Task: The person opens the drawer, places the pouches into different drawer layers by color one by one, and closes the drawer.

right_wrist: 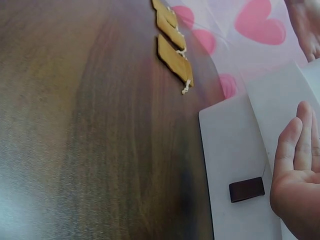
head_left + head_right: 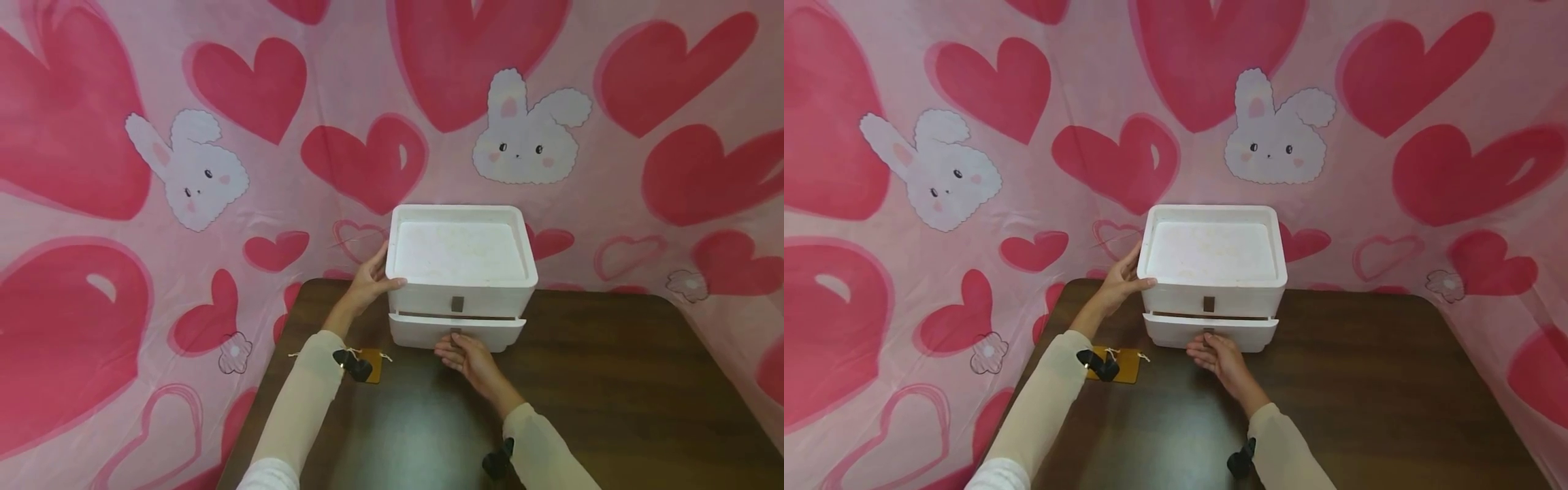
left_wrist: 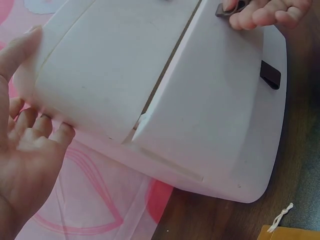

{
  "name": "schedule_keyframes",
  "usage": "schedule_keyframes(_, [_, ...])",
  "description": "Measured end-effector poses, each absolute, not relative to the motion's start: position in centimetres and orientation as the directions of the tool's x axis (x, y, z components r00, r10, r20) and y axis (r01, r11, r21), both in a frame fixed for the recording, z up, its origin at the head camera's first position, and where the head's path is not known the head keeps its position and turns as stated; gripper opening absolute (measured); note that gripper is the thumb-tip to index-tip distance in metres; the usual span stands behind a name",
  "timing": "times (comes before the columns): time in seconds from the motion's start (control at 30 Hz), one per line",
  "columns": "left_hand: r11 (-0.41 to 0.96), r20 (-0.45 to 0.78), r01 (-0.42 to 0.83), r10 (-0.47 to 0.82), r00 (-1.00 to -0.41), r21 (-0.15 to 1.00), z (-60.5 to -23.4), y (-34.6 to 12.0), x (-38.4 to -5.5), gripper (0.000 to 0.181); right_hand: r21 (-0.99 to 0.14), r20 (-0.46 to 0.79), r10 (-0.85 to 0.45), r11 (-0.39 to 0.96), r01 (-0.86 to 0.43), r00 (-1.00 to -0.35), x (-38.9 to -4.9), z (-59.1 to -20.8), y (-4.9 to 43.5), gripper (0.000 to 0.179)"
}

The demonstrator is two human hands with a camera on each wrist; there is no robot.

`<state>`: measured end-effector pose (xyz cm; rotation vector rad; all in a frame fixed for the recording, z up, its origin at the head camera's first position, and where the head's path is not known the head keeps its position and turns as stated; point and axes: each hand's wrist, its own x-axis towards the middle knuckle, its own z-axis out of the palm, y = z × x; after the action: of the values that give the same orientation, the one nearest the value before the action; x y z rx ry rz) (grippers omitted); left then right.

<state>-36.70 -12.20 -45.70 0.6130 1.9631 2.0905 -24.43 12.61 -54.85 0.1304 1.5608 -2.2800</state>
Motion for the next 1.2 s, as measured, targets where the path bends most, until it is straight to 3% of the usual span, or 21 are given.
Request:
schedule_keyframes(0.7, [-0.083,0.157,0.134,0.425,-0.891,0.987,-45.8,-12.2,-36.7,0.097,-0.885,-0.287,-0.244,-0.302,0.354,-0.926,-26.5,-54.7,12.8,0.028])
schedule_keyframes(1.2, [-0.069,0.131,0.113,0.414,-0.901,0.991,-45.6,-12.2,-36.5,0.096,-0.875,-0.311,-0.226,-0.312,0.371,-0.923,-25.8,-54.9,12.8,0.028])
